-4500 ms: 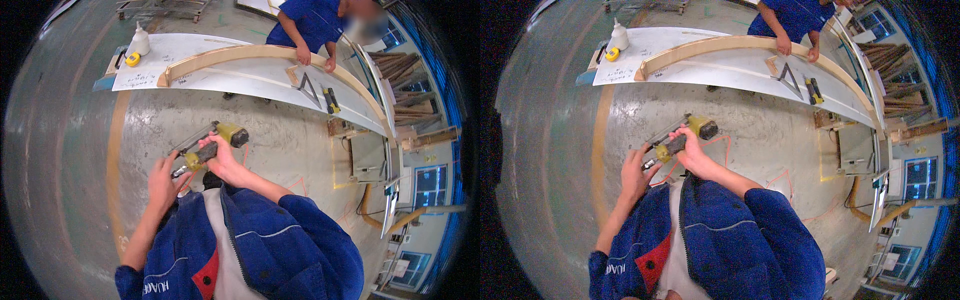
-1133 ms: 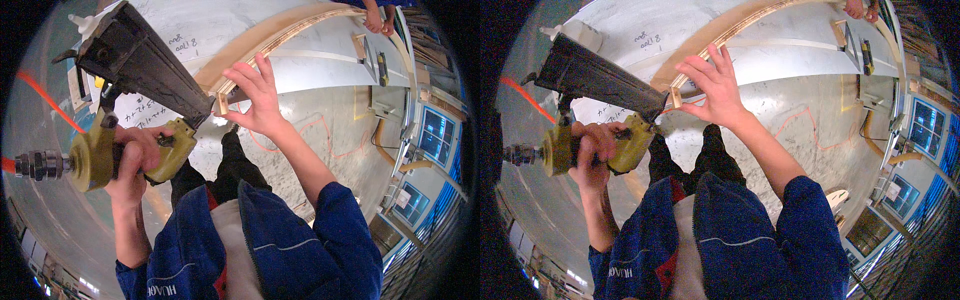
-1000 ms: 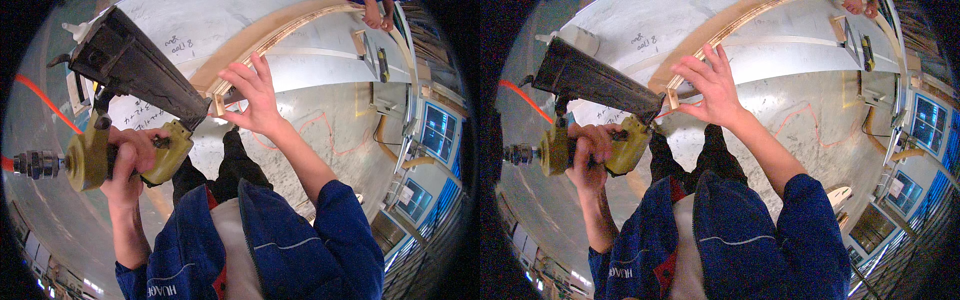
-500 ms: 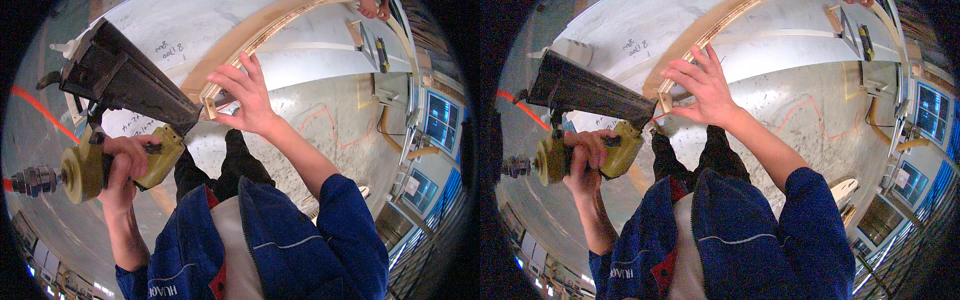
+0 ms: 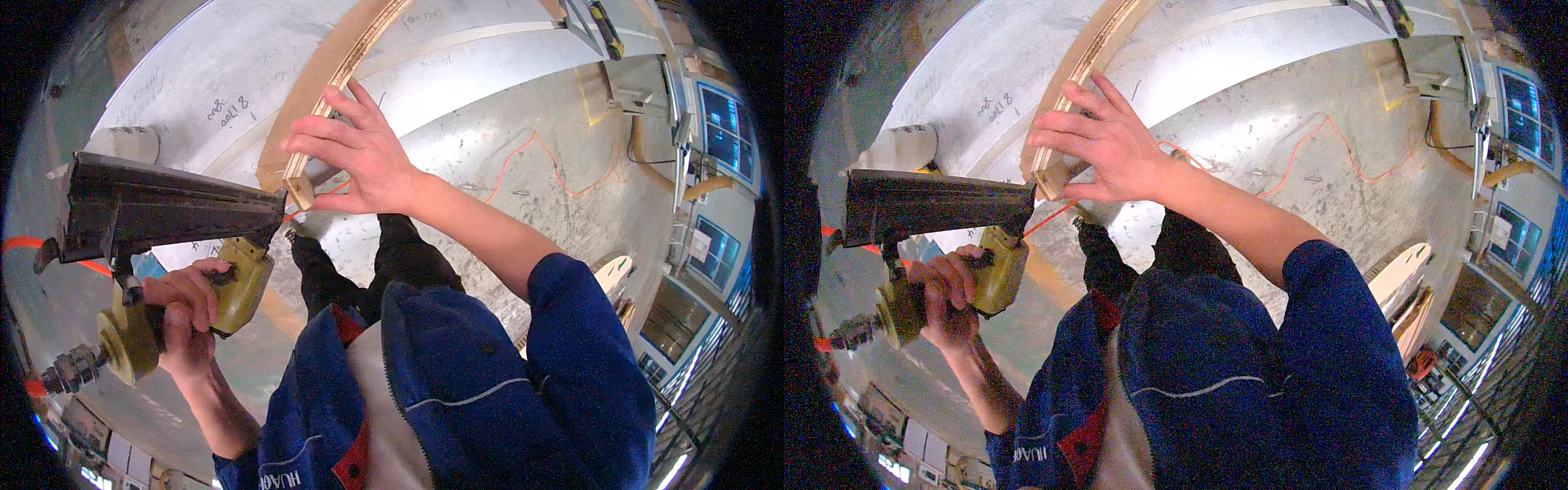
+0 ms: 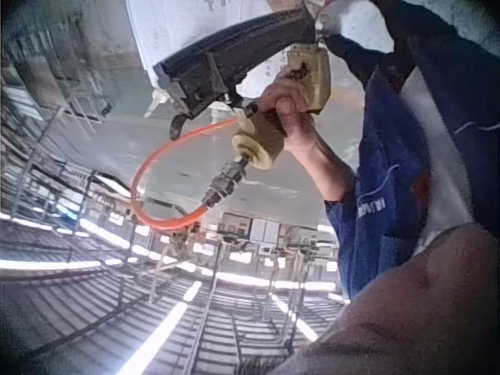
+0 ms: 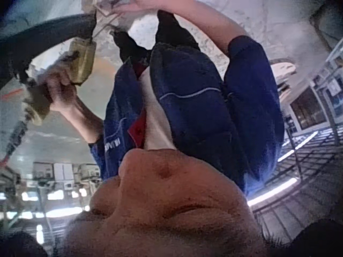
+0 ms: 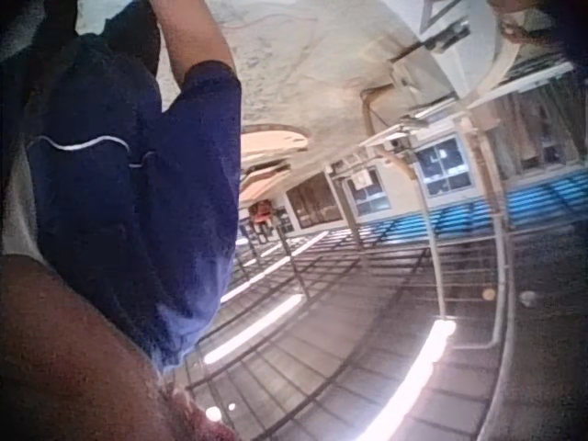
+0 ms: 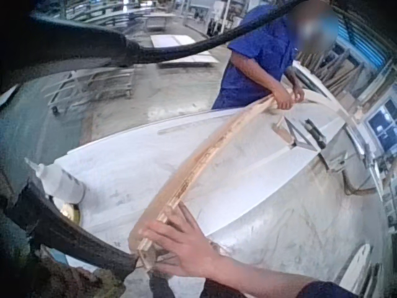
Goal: The person uses a nail gun to secure joints on a curved wooden frame. They apply glue to a small wooden block and use a measuring square to align components on the workbench.
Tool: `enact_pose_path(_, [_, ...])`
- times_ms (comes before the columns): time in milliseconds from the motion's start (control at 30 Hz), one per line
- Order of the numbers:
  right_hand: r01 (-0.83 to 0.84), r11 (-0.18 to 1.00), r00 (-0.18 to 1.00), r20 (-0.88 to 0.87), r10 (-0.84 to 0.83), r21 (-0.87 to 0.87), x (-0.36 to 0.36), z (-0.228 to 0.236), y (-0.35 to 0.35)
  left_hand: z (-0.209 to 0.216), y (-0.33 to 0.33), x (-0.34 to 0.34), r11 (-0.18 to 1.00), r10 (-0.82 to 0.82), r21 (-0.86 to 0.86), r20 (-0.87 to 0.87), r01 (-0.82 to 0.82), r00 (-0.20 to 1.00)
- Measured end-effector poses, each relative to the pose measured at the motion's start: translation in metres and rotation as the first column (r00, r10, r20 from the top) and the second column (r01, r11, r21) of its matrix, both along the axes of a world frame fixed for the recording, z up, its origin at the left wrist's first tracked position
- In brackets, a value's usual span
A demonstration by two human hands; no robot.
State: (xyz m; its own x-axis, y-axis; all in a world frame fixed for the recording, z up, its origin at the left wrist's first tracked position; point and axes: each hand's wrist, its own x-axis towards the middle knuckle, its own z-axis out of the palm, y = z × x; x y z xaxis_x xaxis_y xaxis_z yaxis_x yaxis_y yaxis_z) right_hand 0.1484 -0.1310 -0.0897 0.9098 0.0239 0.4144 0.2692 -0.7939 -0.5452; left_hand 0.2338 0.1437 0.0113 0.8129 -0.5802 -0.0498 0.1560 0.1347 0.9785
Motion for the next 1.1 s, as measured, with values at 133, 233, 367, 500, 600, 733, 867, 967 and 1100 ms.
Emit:
enact_pose_path(133, [0.004,1.000,1.000,-0.010,-0.005,-0.022,-0.0010,0.0000,-0.0023,-0.0027,0.0010,0.0010,0.996,-0.084,-0.009,0.002,0.084,0.996])
enact_pose_path(233, [0.002,1.000,1.000,-0.021,-0.002,0.005,-0.0010,0.0037,-0.0011,-0.0019,-0.0010,-0.0010,0.998,-0.053,-0.019,0.001,0.053,0.999])
enact_pose_path(367, [0.011,1.000,1.000,-0.014,-0.011,0.010,-0.0006,0.0039,0.0009,-0.0017,0.0000,0.0001,0.999,-0.041,-0.029,0.003,0.041,0.999])
enact_pose_path(500, [0.006,1.000,0.999,-0.032,-0.007,-0.027,-0.0011,-0.0019,-0.0009,-0.0005,-0.0010,0.0025,0.998,-0.063,0.014,-0.002,0.063,0.998])
enact_pose_path(600, [0.008,1.000,1.000,-0.022,-0.008,-0.018,-0.0013,-0.0010,-0.0004,-0.0024,0.0000,0.0028,0.998,-0.061,-0.007,-0.007,0.061,0.998])
enact_pose_path(733, [0.006,1.000,1.000,-0.017,-0.007,-0.015,-0.0003,-0.0023,-0.0009,-0.0038,-0.0008,0.0055,0.997,-0.073,-0.038,0.010,0.074,0.997])
enact_pose_path(867, [-0.002,1.000,1.000,-0.021,0.002,-0.003,0.0001,-0.0013,-0.0007,-0.0031,0.0004,0.0069,0.997,-0.071,-0.035,0.017,0.072,0.997])
enact_pose_path(967, [-0.004,1.000,1.000,-0.013,0.004,-0.011,-0.0009,-0.0022,-0.0018,-0.0030,0.0010,0.0078,0.997,-0.073,-0.029,-0.001,0.073,0.997])
enact_pose_path(1100, [0.001,1.000,1.000,-0.002,-0.001,0.000,-0.0015,-0.0039,-0.0016,-0.0040,0.0000,0.0088,0.995,-0.089,-0.038,0.009,0.089,0.996])
